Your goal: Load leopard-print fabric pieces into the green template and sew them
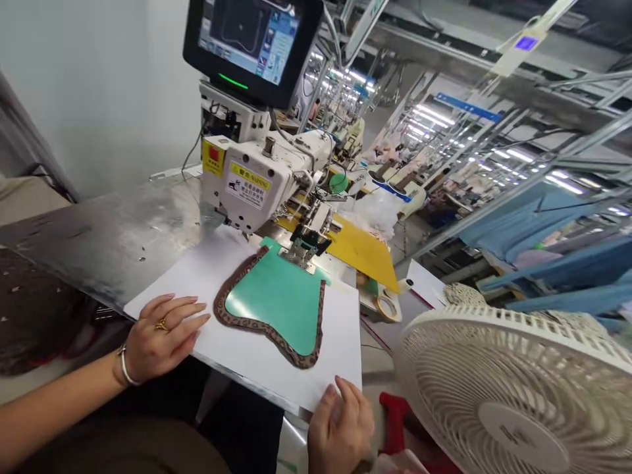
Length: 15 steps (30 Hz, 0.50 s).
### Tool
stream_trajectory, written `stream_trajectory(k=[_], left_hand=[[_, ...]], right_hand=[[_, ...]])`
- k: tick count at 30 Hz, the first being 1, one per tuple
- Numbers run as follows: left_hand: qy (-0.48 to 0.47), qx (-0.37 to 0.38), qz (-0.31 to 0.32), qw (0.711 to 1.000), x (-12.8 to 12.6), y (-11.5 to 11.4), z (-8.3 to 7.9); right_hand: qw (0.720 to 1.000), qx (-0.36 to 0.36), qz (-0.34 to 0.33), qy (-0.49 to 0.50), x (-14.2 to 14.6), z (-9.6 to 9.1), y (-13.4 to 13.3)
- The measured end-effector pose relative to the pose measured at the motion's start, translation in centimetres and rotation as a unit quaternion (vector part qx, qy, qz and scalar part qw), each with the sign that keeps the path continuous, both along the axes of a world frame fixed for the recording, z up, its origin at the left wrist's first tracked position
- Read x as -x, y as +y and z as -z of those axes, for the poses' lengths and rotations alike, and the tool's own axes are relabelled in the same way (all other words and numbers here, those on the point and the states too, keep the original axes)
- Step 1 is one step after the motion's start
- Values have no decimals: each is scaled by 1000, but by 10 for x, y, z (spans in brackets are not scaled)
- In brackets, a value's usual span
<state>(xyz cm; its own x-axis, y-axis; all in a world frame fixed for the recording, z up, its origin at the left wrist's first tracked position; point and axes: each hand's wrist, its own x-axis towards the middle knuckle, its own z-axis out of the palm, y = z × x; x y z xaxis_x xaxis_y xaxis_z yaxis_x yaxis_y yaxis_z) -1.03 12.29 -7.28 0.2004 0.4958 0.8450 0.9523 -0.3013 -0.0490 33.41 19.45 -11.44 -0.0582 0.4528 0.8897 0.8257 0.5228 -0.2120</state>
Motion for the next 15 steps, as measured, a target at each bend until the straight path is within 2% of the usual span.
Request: stream_trajectory(k=[5,9,15], left_hand=[[-3,-9,1,1000,-1,0,-3],[4,-10,0,1000,1,-3,-2],[-28,-1,16,999,-4,-1,5]], right_hand=[[1000,7,25,-3,5,-2,-4],[1000,4,17,-5,3,-2,-6],[1000,-14,2,-1,-12,10,-1]])
